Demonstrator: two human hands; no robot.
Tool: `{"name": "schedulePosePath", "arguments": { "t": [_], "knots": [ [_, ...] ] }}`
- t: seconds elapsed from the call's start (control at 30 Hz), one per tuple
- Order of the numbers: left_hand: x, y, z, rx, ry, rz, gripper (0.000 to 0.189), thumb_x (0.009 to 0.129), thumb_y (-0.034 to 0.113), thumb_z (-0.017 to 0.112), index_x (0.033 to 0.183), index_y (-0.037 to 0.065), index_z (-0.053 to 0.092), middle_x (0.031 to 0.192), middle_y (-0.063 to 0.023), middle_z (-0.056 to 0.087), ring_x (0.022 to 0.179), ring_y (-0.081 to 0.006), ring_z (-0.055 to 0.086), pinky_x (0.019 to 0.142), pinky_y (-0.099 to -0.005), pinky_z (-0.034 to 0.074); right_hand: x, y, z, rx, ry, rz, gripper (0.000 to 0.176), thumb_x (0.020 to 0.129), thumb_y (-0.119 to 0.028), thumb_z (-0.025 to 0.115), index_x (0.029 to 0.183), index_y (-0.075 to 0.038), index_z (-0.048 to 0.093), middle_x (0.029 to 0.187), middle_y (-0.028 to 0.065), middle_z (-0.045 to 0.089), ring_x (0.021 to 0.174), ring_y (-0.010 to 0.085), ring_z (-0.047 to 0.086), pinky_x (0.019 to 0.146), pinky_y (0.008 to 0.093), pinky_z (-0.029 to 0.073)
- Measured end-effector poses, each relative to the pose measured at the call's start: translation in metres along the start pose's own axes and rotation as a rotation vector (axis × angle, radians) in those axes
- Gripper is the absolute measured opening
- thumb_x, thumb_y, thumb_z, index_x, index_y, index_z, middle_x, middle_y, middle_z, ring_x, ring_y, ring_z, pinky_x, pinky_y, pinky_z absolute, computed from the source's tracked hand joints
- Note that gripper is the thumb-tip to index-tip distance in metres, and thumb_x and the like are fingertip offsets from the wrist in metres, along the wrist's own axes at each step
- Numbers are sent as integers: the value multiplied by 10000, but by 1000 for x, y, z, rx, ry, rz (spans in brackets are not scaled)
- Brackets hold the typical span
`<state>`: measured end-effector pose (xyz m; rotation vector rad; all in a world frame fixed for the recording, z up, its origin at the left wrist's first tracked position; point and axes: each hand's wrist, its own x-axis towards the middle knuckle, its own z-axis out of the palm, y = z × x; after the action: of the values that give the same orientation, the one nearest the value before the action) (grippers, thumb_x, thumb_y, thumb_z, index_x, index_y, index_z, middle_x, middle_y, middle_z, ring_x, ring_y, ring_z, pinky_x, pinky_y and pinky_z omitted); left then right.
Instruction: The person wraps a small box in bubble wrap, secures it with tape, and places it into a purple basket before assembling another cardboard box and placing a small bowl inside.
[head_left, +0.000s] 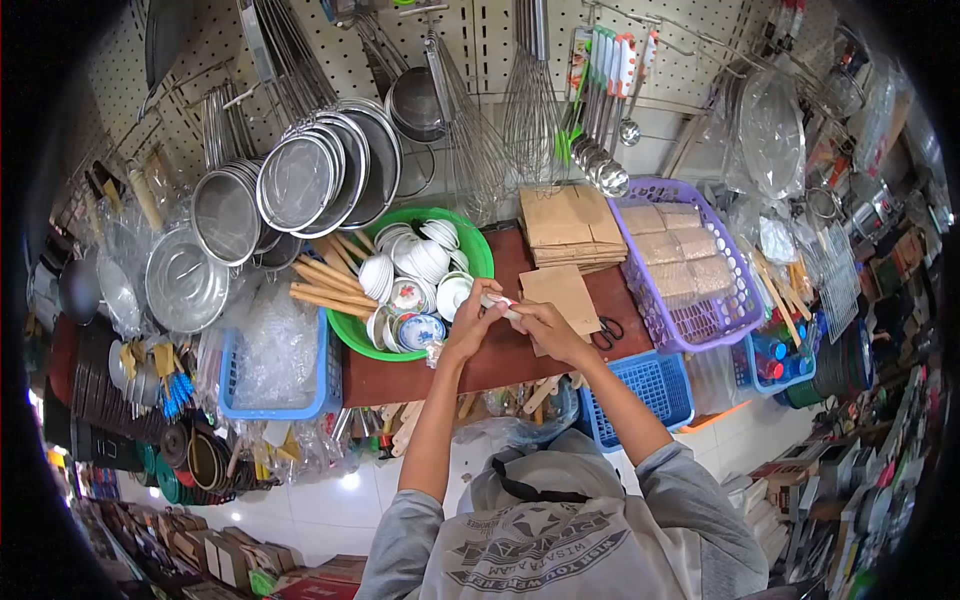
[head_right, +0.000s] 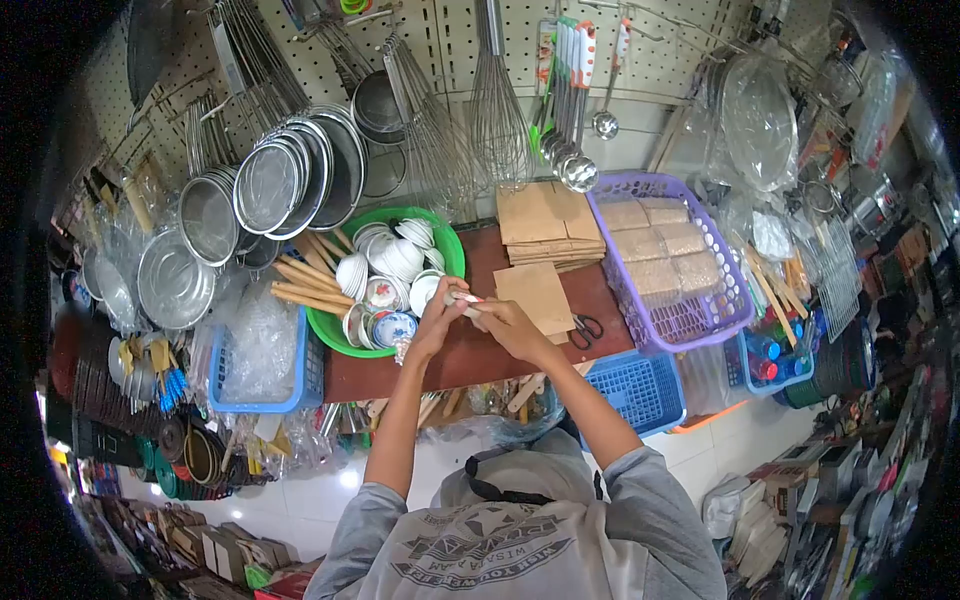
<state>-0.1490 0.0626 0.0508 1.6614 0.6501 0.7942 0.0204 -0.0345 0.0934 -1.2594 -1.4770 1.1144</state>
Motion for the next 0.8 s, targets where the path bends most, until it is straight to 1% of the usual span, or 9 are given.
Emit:
{"name": "schedulePosePath", "arguments": {
  "t": [0.13,0.2,0.23,0.33,0.4,0.53,0.63,0.73,0.8],
  "knots": [
    [2,-8,-10,-231,-58,-87,400,978,440,499,1195,104,512,973,-39,607,900,-178,546,840,-315,423,-3,3,11,190,-17,-53,276,975,-184,449,853,13,598,768,50,531,753,145,498,680,306,396],
    [2,-6,-10,-236,-67,-41,400,983,438,492,1202,104,511,937,-31,608,844,-152,519,781,-301,411,-5,4,14,234,-1,-80,265,964,-174,445,834,9,585,749,38,523,742,143,492,678,301,396],
    [2,-3,-9,-240,-71,-18,400,986,437,488,1205,103,510,920,-27,609,816,-139,505,751,-293,406,-6,6,14,159,9,-98,256,958,-169,442,823,5,574,745,34,521,738,141,490,678,299,396],
    [2,-3,9,-51,48,210,410,990,446,482,1210,101,509,865,-28,602,752,-122,446,704,-280,376,-7,12,14,12,47,-91,228,934,-153,428,790,-9,532,744,28,509,724,135,474,679,292,393],
    [1,-5,5,-13,3,116,429,985,462,488,1223,105,508,856,-25,604,750,-122,448,694,-279,371,-8,12,15,16,72,-13,207,913,-143,411,765,-19,487,758,31,492,709,132,451,682,288,387],
    [-1,-4,-5,-74,-57,-14,470,976,491,498,1242,103,505,857,0,597,768,-116,466,708,-278,373,-4,0,19,120,52,-2,246,925,-182,454,762,-13,528,744,30,519,717,140,478,676,297,396],
    [2,-5,-8,-349,-59,-8,493,974,498,498,1256,94,498,849,24,583,776,-113,474,717,-272,365,0,-10,24,86,46,-27,240,923,-184,444,761,-19,507,746,23,498,704,134,458,671,294,391],
    [4,-6,-8,-408,-33,-12,494,981,491,486,1266,88,486,885,16,574,813,-121,498,757,-269,377,4,-8,25,5,48,-39,208,918,-159,421,767,-26,474,741,10,462,685,121,422,654,290,377],
    [4,-3,-3,-240,10,113,501,981,495,484,1273,88,477,918,-8,576,849,-133,519,788,-279,393,6,-2,24,-26,50,-14,206,917,-161,425,766,-28,470,734,5,450,677,117,412,636,290,368]
  ]
}}
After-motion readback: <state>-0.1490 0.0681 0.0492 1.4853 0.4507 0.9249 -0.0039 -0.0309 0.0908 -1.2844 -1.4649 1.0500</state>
